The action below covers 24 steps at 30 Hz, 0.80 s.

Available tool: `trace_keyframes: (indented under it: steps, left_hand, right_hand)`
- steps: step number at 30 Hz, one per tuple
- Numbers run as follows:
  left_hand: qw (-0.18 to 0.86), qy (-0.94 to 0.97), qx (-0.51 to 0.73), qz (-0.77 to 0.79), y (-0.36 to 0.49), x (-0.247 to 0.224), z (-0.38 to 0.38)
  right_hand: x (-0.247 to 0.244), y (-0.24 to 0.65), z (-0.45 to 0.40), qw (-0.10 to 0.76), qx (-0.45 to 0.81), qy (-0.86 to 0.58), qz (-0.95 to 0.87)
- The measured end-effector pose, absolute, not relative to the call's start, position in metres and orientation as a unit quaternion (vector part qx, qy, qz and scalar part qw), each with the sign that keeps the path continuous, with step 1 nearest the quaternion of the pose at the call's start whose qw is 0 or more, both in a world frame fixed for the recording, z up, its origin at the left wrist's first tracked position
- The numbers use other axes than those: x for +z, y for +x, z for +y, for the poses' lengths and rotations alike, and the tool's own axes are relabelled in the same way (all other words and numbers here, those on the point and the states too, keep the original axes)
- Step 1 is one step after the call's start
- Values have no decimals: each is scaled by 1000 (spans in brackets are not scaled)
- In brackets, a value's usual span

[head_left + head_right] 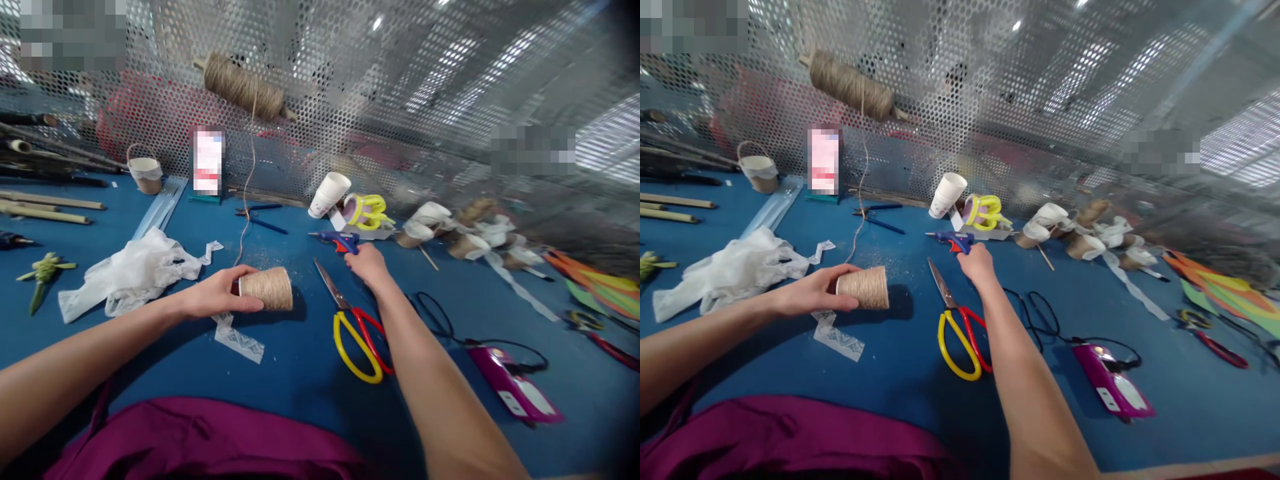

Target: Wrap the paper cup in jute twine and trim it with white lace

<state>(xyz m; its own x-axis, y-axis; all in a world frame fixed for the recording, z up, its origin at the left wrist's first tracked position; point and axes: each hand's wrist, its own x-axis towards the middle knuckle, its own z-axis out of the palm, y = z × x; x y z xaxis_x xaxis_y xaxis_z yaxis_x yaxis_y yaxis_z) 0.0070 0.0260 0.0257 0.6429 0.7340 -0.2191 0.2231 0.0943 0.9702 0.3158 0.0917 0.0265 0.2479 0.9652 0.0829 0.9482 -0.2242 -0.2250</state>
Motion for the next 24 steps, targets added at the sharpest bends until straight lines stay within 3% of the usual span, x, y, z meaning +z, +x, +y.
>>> trace_keyframes:
  steps: [6,8,13,18,24]
  left_hand:
    - [688,599,242,331,-1,27,30]
    - [684,600,242,337,-3,26,32]
    - [680,577,242,382,-2,22,35]
    - [683,574,253,374,0,18,34]
    - [635,575,320,404,3,9,36]
  right_hand:
    - [60,291,35,277,202,-730,-592]
    - [68,280,13,323,325,-677,-576]
    - [74,258,-29,345,460,-563,-594]
    - [72,250,-44,341,435,-556,-621]
    - [54,251,-48,273,253,-572,-731]
